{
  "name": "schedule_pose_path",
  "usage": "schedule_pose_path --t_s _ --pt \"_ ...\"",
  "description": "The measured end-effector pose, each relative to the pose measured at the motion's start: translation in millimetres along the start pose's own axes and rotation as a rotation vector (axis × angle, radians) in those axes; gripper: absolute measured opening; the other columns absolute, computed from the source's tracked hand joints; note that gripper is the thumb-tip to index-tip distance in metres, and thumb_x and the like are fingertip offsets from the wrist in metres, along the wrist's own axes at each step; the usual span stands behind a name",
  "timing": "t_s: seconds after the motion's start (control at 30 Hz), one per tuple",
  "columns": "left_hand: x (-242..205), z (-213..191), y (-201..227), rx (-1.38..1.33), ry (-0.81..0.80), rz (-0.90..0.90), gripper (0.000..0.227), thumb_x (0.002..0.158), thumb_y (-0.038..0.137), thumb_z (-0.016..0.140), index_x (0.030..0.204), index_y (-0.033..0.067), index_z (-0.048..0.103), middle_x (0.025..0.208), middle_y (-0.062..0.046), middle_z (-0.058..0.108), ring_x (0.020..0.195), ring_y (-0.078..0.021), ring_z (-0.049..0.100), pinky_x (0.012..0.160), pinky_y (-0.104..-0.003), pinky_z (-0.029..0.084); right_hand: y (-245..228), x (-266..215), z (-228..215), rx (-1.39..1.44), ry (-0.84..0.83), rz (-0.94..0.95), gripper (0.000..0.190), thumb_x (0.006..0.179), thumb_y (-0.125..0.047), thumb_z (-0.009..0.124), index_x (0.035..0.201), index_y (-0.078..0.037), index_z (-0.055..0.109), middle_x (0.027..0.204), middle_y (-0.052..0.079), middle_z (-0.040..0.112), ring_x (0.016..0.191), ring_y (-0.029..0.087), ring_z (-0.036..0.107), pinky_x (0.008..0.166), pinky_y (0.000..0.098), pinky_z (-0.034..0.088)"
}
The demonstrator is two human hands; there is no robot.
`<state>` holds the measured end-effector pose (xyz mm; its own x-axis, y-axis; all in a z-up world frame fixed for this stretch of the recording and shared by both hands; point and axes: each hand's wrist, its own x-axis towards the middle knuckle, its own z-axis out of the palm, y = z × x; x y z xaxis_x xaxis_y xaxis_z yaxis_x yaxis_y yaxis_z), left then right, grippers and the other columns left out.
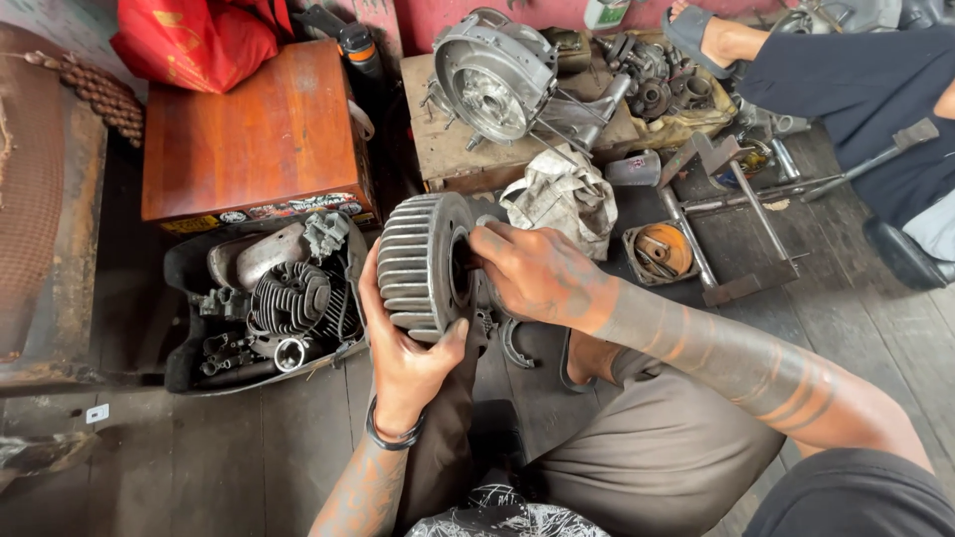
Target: The person sits on the floor and smooths the surfaces of a metal mechanical part using a piece of sandpaper. They rotate the part to sand different areas, including the grooved side and the flat face, and occasionally wipe it with a cloth.
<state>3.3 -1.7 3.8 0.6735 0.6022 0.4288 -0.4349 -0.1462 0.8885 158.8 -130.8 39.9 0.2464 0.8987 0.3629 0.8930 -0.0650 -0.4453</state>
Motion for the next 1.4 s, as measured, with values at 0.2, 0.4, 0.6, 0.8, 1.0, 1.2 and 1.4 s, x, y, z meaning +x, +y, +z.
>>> schedule_pose_path --t_s 0.2,0.4,0.6,0.8,1.0,1.2,1.4 --pt "-4.3 -2.0 1.0 -0.001 0.006 0.001 0.108 0.059 0.013 0.082 0.153 0.0014 0.028 0.125 -0.015 0.055 0.115 -0.0183 0.054 0.103 -0.042 0.048 -1.6 -1.0 2.5 0.272 -0.056 0.151 0.046 0.090 -0.004 0.060 0.136 -0.004 0.058 0.105 0.032 0.071 0.085 0.056 0.069 0.061 0.0643 0.059" --pt "-0.6 -0.4 -4.2 -0.035 0.023 0.009 0.105 0.062 0.013 0.081 0.152 0.0014 0.029 0.126 -0.015 0.056 0.115 -0.0177 0.054 0.103 -0.042 0.049 -2.1 0.5 3.9 -0.214 -0.111 0.096 0.042 0.094 -0.002 0.044 0.130 -0.014 0.064 0.106 0.022 0.071 0.067 0.030 0.074 0.061 0.0402 0.063" --pt "-6.2 1.8 -2.2 -0.023 0.038 0.019 0.109 0.059 0.012 0.082 0.153 0.0009 0.028 0.123 -0.015 0.056 0.112 -0.0180 0.055 0.101 -0.040 0.050 8.3 -5.9 8.6 0.032 -0.059 0.136 0.045 0.093 -0.008 0.051 0.137 -0.019 0.058 0.104 0.018 0.072 0.081 0.047 0.072 0.064 0.0586 0.061" --pt "-4.5 2.0 -5.6 -0.051 0.038 0.014 0.104 0.063 0.012 0.080 0.152 0.0005 0.029 0.121 -0.014 0.058 0.111 -0.0174 0.055 0.100 -0.041 0.051 -5.9 -1.3 2.2 0.105 -0.084 0.153 0.049 0.091 0.001 0.052 0.138 -0.012 0.058 0.103 0.026 0.071 0.080 0.054 0.068 0.062 0.0629 0.060" --pt "-6.1 8.3 -0.6 -0.051 0.028 0.018 0.107 0.060 0.010 0.081 0.152 -0.0005 0.028 0.127 -0.019 0.055 0.116 -0.0218 0.053 0.105 -0.045 0.047 5.7 -7.0 0.8 -0.021 -0.022 0.086 0.044 0.095 0.000 0.051 0.136 -0.013 0.059 0.095 0.022 0.072 0.070 0.053 0.069 0.053 0.0650 0.057" --pt "-3.6 2.5 -3.7 -0.077 0.020 0.017 0.104 0.059 0.011 0.080 0.151 0.0001 0.031 0.128 -0.017 0.056 0.118 -0.0211 0.053 0.106 -0.046 0.046 -7.5 -1.2 -9.7 0.405 -0.098 0.198 0.035 0.092 0.000 0.054 0.123 -0.010 0.065 0.095 0.017 0.075 0.078 0.047 0.073 0.059 0.0555 0.062" --pt "-1.2 2.6 -6.4 -0.055 0.023 0.014 0.107 0.057 0.010 0.081 0.151 0.0006 0.030 0.129 -0.018 0.056 0.117 -0.0214 0.053 0.106 -0.045 0.046 11.1 -5.8 2.1 -0.060 -0.024 -0.016 0.033 0.098 0.002 0.053 0.128 -0.005 0.064 0.093 0.022 0.069 0.074 0.051 0.068 0.054 0.0606 0.058"
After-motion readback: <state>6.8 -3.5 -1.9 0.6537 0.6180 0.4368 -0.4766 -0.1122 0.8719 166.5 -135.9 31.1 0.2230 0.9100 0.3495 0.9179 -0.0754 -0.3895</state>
